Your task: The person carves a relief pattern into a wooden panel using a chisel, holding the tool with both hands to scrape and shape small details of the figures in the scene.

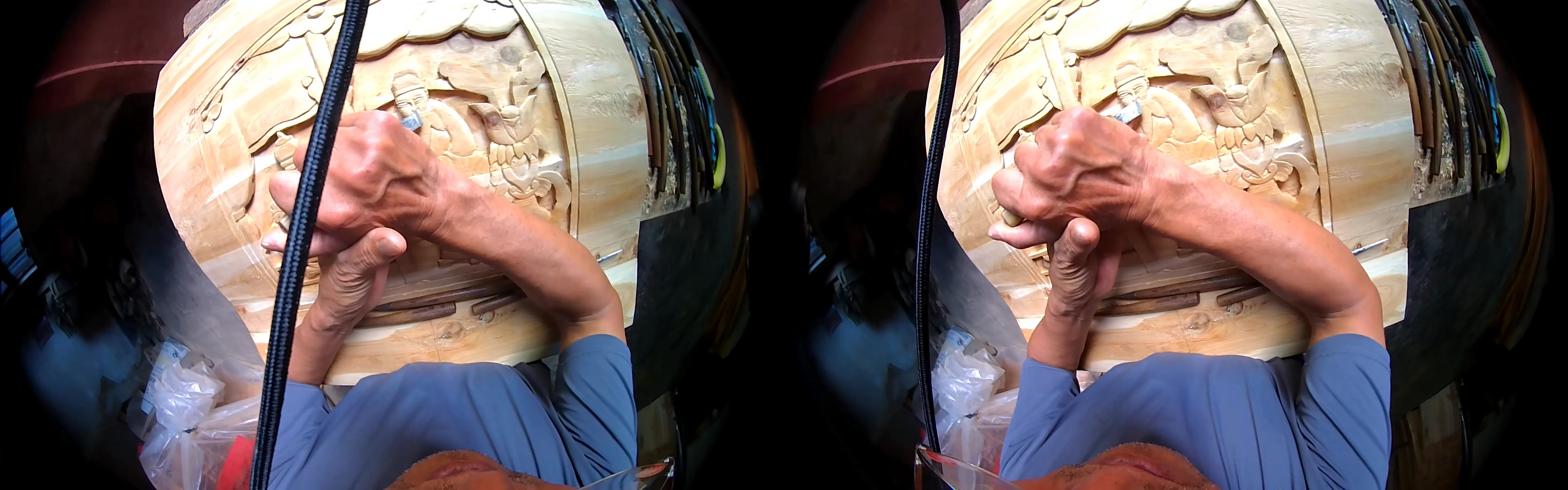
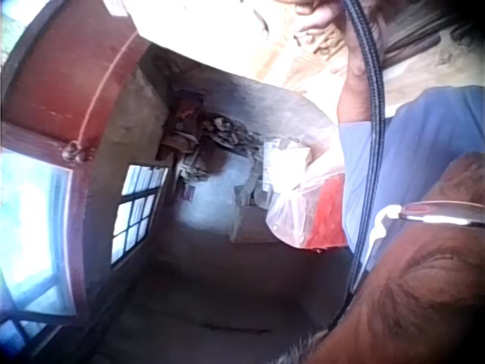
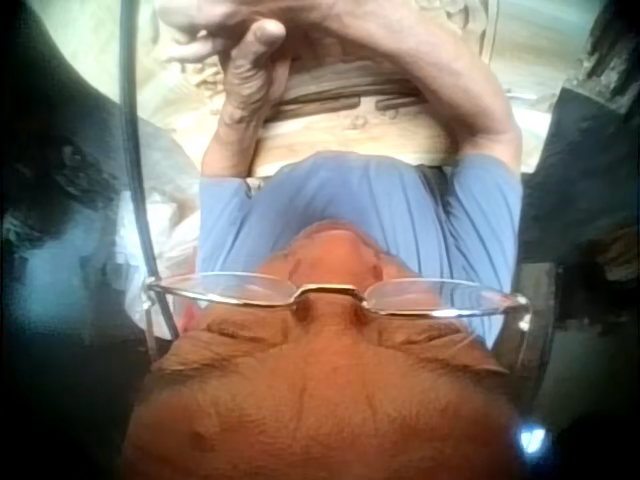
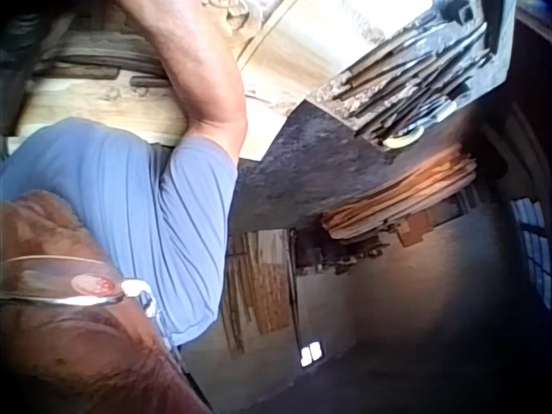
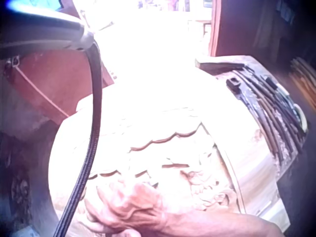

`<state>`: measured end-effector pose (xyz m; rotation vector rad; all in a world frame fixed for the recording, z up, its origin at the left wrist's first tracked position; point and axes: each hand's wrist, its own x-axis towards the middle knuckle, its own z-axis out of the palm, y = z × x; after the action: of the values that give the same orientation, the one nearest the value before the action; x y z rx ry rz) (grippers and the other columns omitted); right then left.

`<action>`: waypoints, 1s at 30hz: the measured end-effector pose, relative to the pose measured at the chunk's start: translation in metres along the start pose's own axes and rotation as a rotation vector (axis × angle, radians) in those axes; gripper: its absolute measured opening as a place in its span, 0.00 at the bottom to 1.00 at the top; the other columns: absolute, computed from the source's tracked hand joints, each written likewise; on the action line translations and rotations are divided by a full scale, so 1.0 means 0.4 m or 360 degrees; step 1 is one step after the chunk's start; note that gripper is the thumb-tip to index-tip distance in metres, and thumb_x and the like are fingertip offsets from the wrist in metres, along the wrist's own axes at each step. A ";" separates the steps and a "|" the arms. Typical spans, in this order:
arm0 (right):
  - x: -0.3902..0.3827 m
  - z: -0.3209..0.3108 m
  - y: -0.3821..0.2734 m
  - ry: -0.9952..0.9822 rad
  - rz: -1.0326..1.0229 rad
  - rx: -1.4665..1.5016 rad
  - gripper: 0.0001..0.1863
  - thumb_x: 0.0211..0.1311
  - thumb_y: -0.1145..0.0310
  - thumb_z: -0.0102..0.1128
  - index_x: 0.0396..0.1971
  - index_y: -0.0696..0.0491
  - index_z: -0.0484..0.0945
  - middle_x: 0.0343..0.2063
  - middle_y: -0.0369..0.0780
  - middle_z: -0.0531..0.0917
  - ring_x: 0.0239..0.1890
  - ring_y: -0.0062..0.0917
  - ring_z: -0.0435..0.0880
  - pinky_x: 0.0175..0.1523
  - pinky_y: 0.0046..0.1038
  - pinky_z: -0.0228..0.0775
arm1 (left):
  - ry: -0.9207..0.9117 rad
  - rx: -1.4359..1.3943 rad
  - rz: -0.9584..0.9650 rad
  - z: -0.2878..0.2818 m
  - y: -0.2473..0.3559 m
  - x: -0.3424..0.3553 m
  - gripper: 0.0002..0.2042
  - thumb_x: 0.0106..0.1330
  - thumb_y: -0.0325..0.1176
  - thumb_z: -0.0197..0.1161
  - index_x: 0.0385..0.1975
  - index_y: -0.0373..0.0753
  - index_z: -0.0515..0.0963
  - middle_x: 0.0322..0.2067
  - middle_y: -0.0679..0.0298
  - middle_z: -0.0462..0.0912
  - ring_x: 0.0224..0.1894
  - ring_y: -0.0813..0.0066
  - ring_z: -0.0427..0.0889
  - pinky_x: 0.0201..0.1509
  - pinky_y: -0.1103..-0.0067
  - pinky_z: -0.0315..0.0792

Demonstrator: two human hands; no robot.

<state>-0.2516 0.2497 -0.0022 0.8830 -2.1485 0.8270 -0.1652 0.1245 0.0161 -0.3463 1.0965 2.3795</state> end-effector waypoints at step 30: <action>-0.007 0.003 0.003 0.0033 -0.0004 0.0070 0.28 0.69 0.39 0.65 0.22 0.48 0.73 0.16 0.33 0.68 0.17 0.24 0.77 0.19 0.30 0.71 | 0.0013 0.0051 -0.0029 0.004 0.001 -0.001 0.35 0.62 0.25 0.82 0.69 0.44 0.74 0.64 0.69 0.76 0.73 0.71 0.71 0.82 0.66 0.63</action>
<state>-0.2513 0.2503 -0.0055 0.8956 -2.1182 0.8812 -0.1650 0.1252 0.0177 -0.3539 1.1294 2.3439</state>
